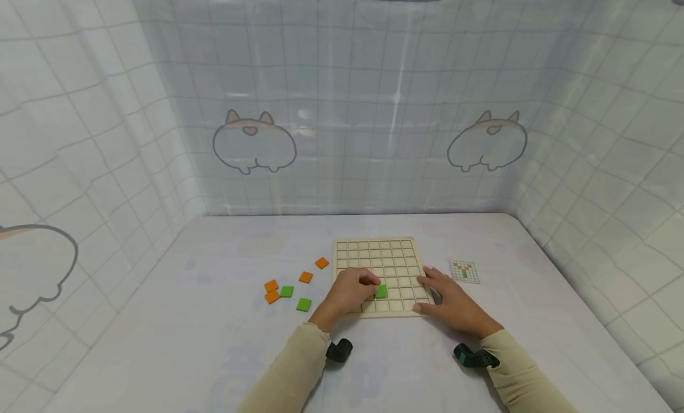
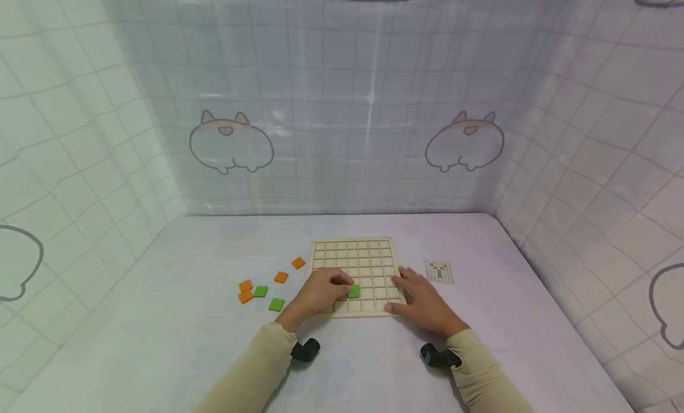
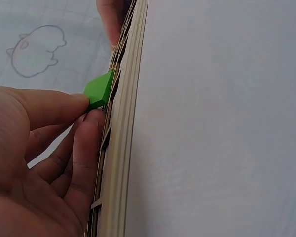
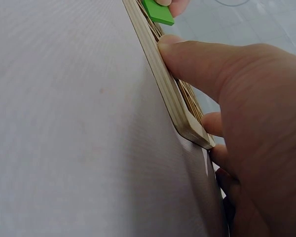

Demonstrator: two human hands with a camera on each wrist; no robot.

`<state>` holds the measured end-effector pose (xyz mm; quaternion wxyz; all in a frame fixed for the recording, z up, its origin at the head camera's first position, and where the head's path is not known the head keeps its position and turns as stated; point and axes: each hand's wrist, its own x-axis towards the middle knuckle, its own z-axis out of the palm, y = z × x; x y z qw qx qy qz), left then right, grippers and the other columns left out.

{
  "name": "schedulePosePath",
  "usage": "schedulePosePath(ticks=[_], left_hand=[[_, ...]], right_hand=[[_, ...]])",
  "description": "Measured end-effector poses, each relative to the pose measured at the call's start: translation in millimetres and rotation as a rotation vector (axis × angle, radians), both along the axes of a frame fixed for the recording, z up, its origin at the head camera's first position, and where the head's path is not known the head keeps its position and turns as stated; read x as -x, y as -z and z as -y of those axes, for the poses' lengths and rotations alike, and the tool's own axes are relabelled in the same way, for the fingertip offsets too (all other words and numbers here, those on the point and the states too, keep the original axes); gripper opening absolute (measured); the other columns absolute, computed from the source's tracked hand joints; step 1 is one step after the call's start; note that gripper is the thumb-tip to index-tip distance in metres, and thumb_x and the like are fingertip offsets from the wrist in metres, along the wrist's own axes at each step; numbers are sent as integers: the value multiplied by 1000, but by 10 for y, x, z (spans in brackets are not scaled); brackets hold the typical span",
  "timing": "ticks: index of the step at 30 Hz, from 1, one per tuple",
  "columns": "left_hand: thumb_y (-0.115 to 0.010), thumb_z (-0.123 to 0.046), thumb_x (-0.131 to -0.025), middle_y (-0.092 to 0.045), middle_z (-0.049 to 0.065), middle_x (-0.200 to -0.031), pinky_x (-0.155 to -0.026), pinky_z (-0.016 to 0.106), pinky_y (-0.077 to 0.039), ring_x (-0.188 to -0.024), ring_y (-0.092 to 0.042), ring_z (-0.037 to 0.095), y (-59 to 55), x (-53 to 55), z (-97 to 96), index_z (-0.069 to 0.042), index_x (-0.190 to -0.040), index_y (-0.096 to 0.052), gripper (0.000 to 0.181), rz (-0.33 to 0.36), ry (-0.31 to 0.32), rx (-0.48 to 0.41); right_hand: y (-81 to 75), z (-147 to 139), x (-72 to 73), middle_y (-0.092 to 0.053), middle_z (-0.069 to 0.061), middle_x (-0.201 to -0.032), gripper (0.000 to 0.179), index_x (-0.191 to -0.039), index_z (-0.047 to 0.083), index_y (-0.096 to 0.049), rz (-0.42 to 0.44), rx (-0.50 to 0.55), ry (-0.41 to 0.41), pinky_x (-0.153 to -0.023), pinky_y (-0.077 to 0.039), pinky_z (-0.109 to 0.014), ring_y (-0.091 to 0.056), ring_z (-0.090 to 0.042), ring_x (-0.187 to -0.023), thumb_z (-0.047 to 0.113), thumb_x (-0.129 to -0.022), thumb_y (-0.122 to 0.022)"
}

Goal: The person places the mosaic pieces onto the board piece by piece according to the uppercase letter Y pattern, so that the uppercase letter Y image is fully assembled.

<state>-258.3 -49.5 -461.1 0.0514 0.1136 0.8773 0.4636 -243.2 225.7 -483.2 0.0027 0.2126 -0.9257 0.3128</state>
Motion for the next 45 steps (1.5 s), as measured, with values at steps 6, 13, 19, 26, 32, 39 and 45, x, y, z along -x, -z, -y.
schedulePosePath(ticks=[6,13,19,26,32,39,45], left_hand=[[-73,-16,-92,-67,-10,-90,-75,31,-51,-82,-60,11,10,0,4,-21,-93,-76,6,3,4,-6],[-73,-16,-92,-68,-11,-93,-77,32,-51,-84,-59,10,9,-2,5,-21,-93,-76,6,0,4,1],[-74,-16,-91,-67,-11,-93,-77,32,-51,-85,-59,11,17,-3,3,-21,-92,-77,6,-1,0,7],[-73,-14,-92,-67,-10,-94,-77,32,-50,-85,-58,12,10,9,-11,-20,-92,-76,7,3,-4,-5],[-73,-13,-92,-67,-10,-91,-76,31,-50,-84,-57,12,15,7,-4,-20,-92,-76,7,-5,2,10],[-74,-15,-91,-66,-10,-88,-75,31,-49,-82,-58,11,-5,-4,5,-19,-93,-76,5,0,27,23],[-75,-15,-91,-65,-9,-87,-75,31,-49,-81,-57,11,-13,-1,-6,-17,-94,-76,4,9,33,34]], right_hand=[[18,1,10,-30,-15,-161,78,-146,9,-53,1,-1,0,-111,-24,-65,-21,-41,-148,57,-88,-70],[11,0,7,-30,-17,-160,77,-145,7,-53,-9,3,-3,-111,-24,-65,-21,-42,-148,56,-88,-71],[29,0,8,-31,-17,-160,77,-145,7,-53,-18,-8,-6,-111,-24,-65,-22,-42,-147,57,-88,-70],[26,6,15,-31,-17,-160,77,-145,7,-54,-19,-10,-2,-111,-24,-65,-22,-42,-147,56,-88,-71],[25,9,16,-31,-17,-160,78,-145,7,-53,-11,-8,-2,-111,-24,-64,-22,-42,-147,57,-87,-71],[13,9,1,-31,-17,-160,77,-145,7,-53,-20,0,-9,-111,-25,-65,-22,-42,-147,56,-88,-71],[14,5,5,-31,-17,-160,77,-145,7,-53,1,-8,-4,-111,-24,-65,-22,-42,-147,56,-88,-70]])
